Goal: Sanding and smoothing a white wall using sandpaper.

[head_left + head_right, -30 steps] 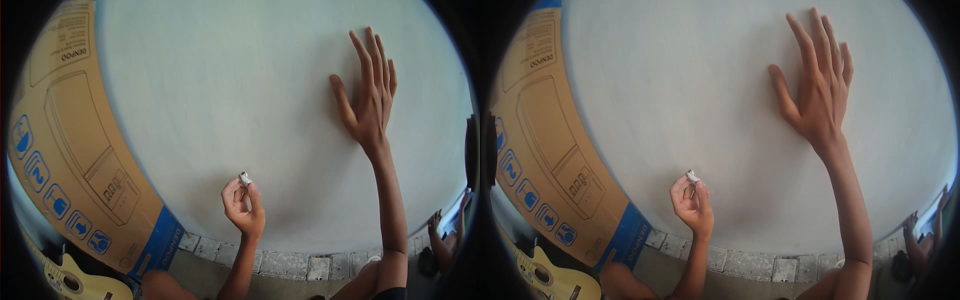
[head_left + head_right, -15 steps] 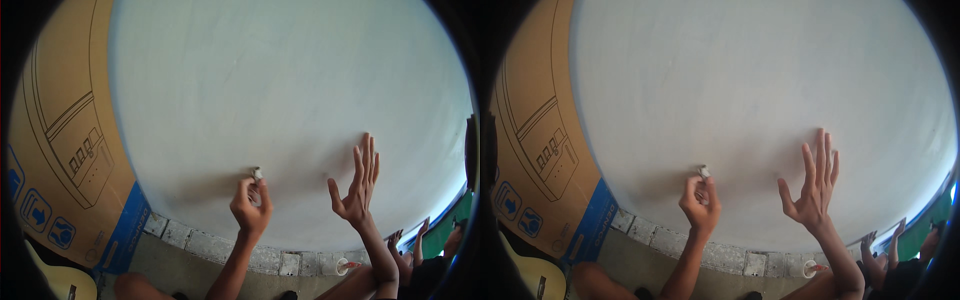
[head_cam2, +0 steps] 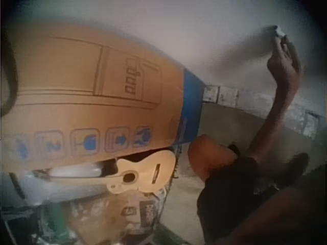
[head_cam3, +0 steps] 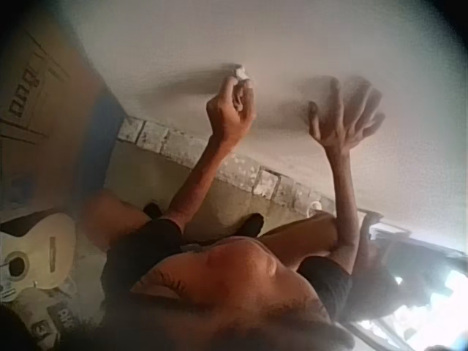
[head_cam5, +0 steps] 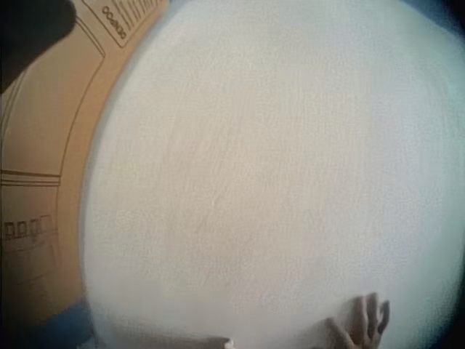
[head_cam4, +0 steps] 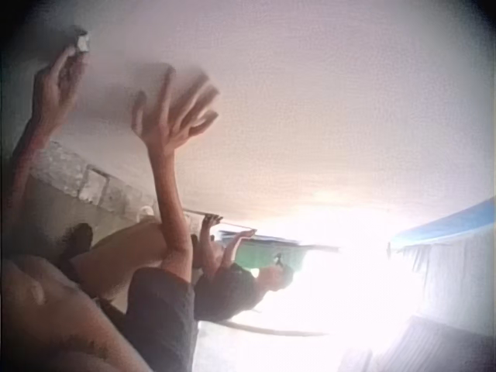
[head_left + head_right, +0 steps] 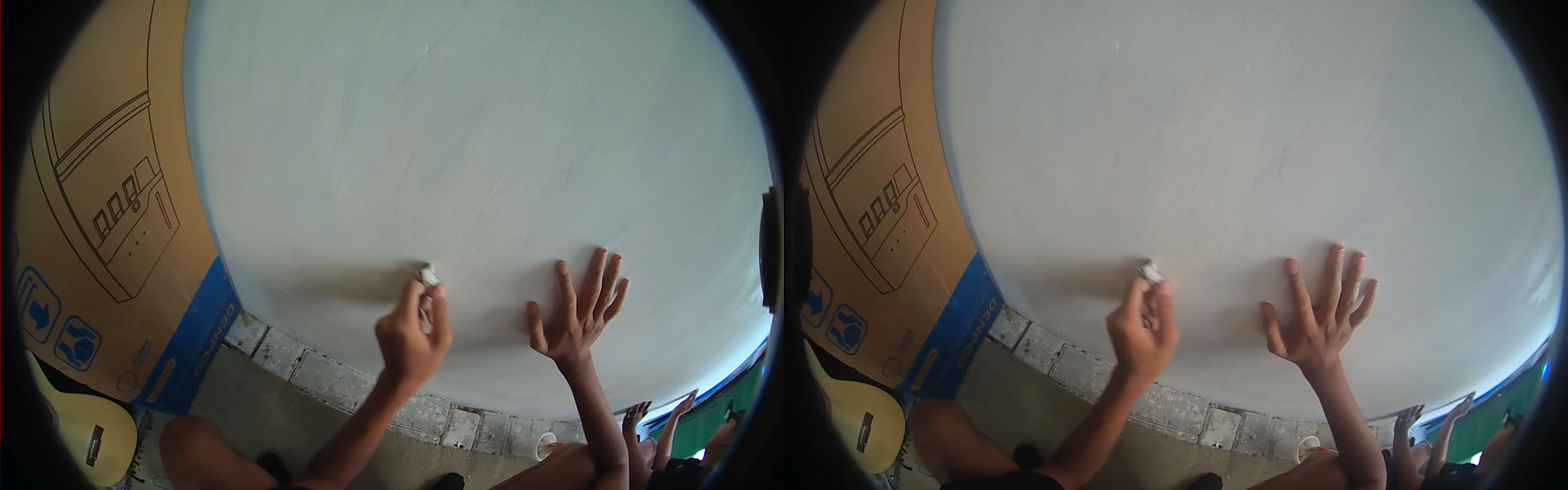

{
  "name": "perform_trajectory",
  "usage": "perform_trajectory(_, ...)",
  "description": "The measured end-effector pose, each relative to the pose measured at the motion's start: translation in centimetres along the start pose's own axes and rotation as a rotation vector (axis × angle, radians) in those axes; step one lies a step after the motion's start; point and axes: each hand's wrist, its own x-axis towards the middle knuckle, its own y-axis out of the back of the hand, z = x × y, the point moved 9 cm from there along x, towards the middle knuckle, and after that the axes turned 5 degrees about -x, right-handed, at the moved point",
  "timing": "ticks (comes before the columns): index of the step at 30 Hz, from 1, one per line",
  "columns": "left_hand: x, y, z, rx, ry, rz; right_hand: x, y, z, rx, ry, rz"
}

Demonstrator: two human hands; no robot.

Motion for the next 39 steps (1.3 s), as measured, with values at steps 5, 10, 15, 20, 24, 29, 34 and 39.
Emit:
perform_trajectory(5,-1.2,-0.8,-0.4,-0.026,-0.005,-0.056,0.0,0.1,0.1,0.010,-0.008,-0.027)
perform_trajectory(10,1.3,2.2,-2.8,0.016,0.038,0.090,0.0,0.3,-0.1,0.013,0.003,-0.046)
perform_trajectory(15,-1.9,-1.4,1.0,-0.058,-0.054,-0.057,0.2,0.4,-0.3,0.026,-0.021,-0.035)
perform_trajectory(20,-0.1,0.9,-2.4,-0.005,0.044,0.054,-0.1,0.3,-0.1,0.031,-0.011,-0.064)
perform_trajectory(24,0.1,1.1,-2.4,0.000,0.073,0.090,0.1,0.4,-0.3,0.039,0.002,-0.058)
perform_trajectory(29,-2.3,-2.0,0.2,-0.044,0.031,-0.060,0.2,0.4,-0.4,0.027,0.000,-0.036)
perform_trajectory(34,0.7,1.8,-2.8,-0.018,0.098,0.107,0.0,0.1,-0.3,0.025,0.006,-0.042)
perform_trajectory(39,-0.5,-0.1,0.4,-0.040,0.041,0.034,0.2,0.3,-0.6,0.039,0.004,-0.012)
